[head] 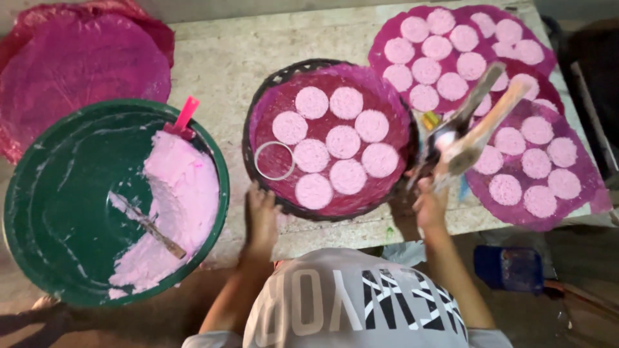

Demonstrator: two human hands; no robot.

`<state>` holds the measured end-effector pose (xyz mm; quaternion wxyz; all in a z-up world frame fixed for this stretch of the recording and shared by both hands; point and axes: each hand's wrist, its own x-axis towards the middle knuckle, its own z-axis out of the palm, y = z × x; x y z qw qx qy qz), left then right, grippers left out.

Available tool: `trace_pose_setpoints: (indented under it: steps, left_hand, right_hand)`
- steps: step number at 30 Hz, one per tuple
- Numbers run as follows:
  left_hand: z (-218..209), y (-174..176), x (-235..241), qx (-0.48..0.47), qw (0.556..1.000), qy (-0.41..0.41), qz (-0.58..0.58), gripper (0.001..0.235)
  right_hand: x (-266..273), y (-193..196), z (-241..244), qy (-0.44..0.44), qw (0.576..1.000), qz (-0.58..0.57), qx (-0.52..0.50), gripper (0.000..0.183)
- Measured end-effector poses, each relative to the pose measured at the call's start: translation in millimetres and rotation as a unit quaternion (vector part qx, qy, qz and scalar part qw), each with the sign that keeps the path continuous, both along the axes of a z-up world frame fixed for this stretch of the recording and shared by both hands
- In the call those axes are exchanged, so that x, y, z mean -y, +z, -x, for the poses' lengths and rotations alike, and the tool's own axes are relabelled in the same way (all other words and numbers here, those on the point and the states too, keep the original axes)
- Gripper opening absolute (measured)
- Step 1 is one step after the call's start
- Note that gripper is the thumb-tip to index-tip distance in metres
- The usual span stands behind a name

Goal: The person scoops pink dough from a green basin using a metal scoop and a wooden spatula, then presses it into a circular mold on a purple tray to form round portions. The person repeats this process to fill the tray with uniformly shaped dough pieces.

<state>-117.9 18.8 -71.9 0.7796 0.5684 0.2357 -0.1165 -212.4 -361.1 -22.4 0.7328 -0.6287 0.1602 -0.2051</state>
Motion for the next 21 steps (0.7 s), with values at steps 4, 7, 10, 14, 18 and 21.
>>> trace_pose_setpoints:
  steps: [4, 7, 10, 14, 18, 21]
  left_hand:
    - [20.8, 16.5, -3.5, 0.031, 0.996, -0.023, 0.074, 0.055]
    - [11.6, 19.8, -5.8, 0.035, 0.998, -0.035, 0.049, 0.057]
    - [24.9, 15.1, 4.6, 0.041, 0.996, -0.053, 0.063, 0.059]
    - [43.3, 5.0, 12.2, 0.052, 0.991, -0.056, 0.11, 0.057]
    - [49.6, 4.5, 10.9, 0.062, 0.982, -0.087, 0.158, 0.054]
    - [55.2, 32.2, 9.9, 0.249, 0.965, -0.075, -0.005, 0.073]
  right_hand:
    - [18.3, 31.2, -11.1, 0.027, 0.994, 0.107, 0.017, 0.084]
    - [13.2, 45.5, -11.5, 0.065, 0.994, 0.075, 0.053, 0.079]
    - [3.6, 57.3, -4.1, 0.111, 0.992, 0.051, 0.044, 0.079]
    - [-6.9, 75.1, -3.4, 0.194, 0.977, 0.067, -0.064, 0.083]
    - [-15.4, 87.5, -8.2, 0.339, 0.93, 0.011, -0.143, 0.094]
    - [-20.3, 97.5, -10.7, 0.411, 0.891, -0.009, -0.191, 0.098]
